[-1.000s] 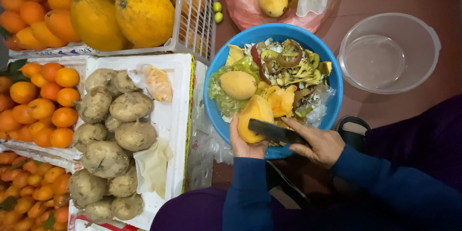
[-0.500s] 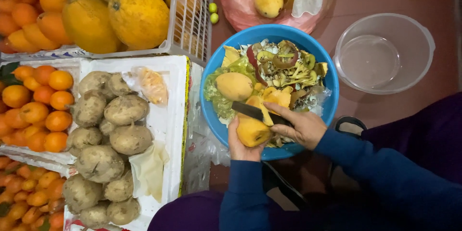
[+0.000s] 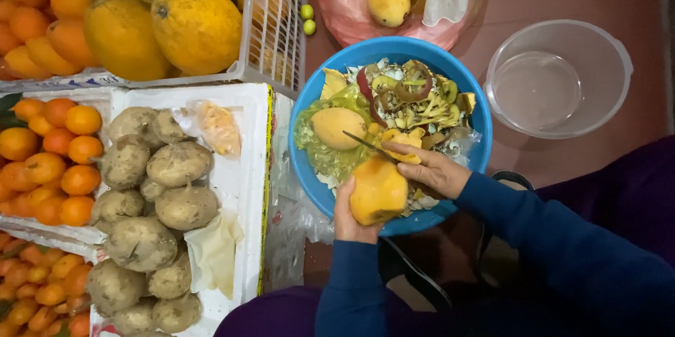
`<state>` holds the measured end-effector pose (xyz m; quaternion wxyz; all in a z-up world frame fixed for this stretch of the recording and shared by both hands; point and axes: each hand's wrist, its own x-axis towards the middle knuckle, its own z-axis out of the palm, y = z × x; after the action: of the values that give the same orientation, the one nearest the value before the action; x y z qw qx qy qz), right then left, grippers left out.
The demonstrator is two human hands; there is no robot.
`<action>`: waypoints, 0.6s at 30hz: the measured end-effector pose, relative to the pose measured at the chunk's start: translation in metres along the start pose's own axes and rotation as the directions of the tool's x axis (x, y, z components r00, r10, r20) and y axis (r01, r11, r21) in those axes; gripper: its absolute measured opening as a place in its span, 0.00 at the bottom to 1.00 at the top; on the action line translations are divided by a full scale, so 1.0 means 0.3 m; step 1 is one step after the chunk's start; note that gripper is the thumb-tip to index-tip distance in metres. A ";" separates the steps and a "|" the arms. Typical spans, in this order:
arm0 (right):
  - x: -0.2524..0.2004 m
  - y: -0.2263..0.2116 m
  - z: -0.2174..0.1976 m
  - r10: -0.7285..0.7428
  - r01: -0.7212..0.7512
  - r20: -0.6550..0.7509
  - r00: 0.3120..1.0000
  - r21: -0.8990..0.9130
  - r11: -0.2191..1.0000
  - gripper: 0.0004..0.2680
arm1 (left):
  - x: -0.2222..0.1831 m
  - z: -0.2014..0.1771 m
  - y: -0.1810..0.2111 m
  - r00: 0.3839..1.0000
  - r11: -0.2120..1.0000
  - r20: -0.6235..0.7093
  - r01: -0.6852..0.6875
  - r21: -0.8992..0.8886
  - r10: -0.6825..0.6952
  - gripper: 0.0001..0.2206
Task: Peeling the skin off a mango and slicing the fruit into a bowl.
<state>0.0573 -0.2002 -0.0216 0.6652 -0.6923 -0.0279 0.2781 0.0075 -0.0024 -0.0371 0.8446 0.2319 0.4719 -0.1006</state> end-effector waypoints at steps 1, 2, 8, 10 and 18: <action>0.016 0.021 0.000 0.020 -0.024 0.024 1.000 0.222 0.975 0.22 | -0.003 -0.004 0.002 1.000 1.000 0.010 -0.004 0.029 0.004 0.27; 0.030 0.042 0.001 0.034 -0.053 0.052 0.998 0.432 0.900 0.21 | -0.007 -0.009 0.003 1.000 0.998 0.020 -0.009 0.058 0.008 0.27; 0.001 0.143 -0.025 0.230 -0.266 0.135 0.964 0.419 0.868 0.22 | 0.021 -0.088 -0.039 0.989 0.978 -0.004 0.144 0.150 -0.145 0.25; 0.024 0.280 -0.001 0.410 -0.453 0.196 0.891 0.430 0.781 0.24 | -0.074 -0.005 -0.037 0.989 0.987 -0.033 0.147 0.068 -0.145 0.25; -0.043 0.121 0.027 0.309 -0.432 0.320 0.896 0.464 0.773 0.32 | -0.049 0.004 0.022 0.992 0.977 -0.045 0.106 -0.184 -0.116 0.31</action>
<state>0.0310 -0.2023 -0.0508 0.7520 -0.4400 0.1115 0.4780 0.0033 0.0020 -0.0222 0.8420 0.1300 0.5144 -0.0977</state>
